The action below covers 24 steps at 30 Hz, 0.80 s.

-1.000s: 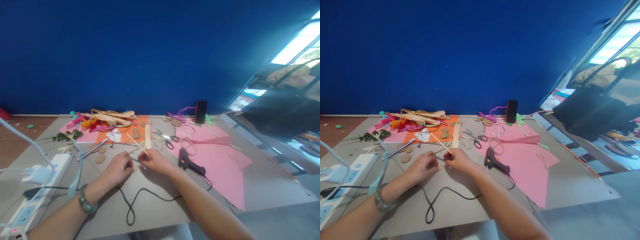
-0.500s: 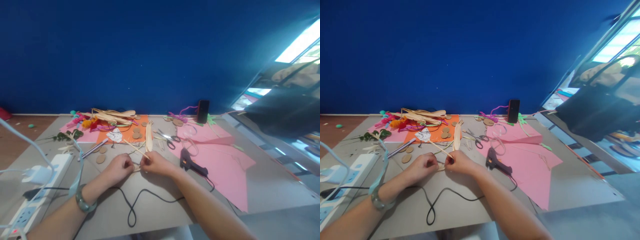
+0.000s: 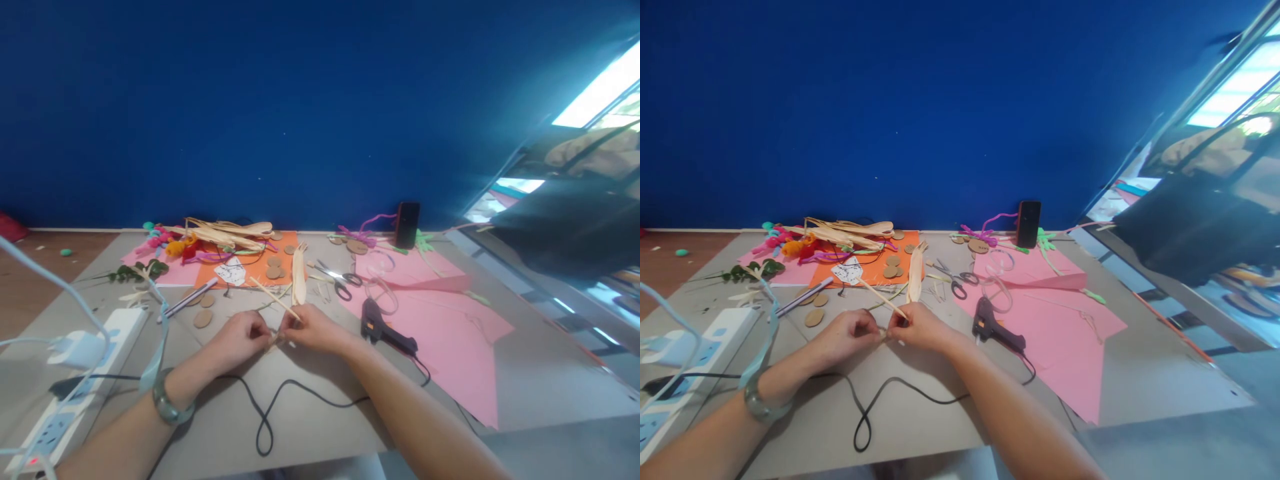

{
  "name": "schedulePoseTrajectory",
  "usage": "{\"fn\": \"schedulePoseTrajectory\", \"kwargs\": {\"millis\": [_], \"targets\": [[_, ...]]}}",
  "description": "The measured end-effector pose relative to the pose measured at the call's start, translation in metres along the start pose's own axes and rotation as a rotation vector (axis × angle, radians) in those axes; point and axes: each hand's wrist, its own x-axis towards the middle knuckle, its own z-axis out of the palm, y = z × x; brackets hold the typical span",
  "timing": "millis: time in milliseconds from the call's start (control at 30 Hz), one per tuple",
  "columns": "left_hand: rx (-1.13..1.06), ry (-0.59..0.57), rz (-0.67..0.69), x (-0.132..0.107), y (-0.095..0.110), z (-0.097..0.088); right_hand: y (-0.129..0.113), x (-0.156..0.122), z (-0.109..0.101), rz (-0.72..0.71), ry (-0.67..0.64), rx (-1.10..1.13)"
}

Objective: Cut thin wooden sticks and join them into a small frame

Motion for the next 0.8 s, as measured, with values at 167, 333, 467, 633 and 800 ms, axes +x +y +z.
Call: {"fn": "schedulePoseTrajectory", "kwargs": {"millis": [167,333,467,633,800], "targets": [[-0.106,0.031,0.018,0.000,0.005,0.000,-0.014,-0.005,-0.006,0.055,-0.001,0.055],[-0.325,-0.076,-0.098,-0.003,0.012,0.000,-0.022,-0.008,-0.009,0.073,0.013,0.117],[-0.551,-0.119,-0.175,-0.003,0.014,0.000,-0.023,-0.008,-0.009,0.092,0.053,0.111],[-0.719,-0.003,-0.176,-0.002,0.015,0.000,-0.019,-0.005,-0.008,0.057,0.126,0.095],[-0.808,0.116,-0.179,0.001,0.013,-0.001,-0.015,-0.006,-0.008,0.008,0.159,-0.030]]}}
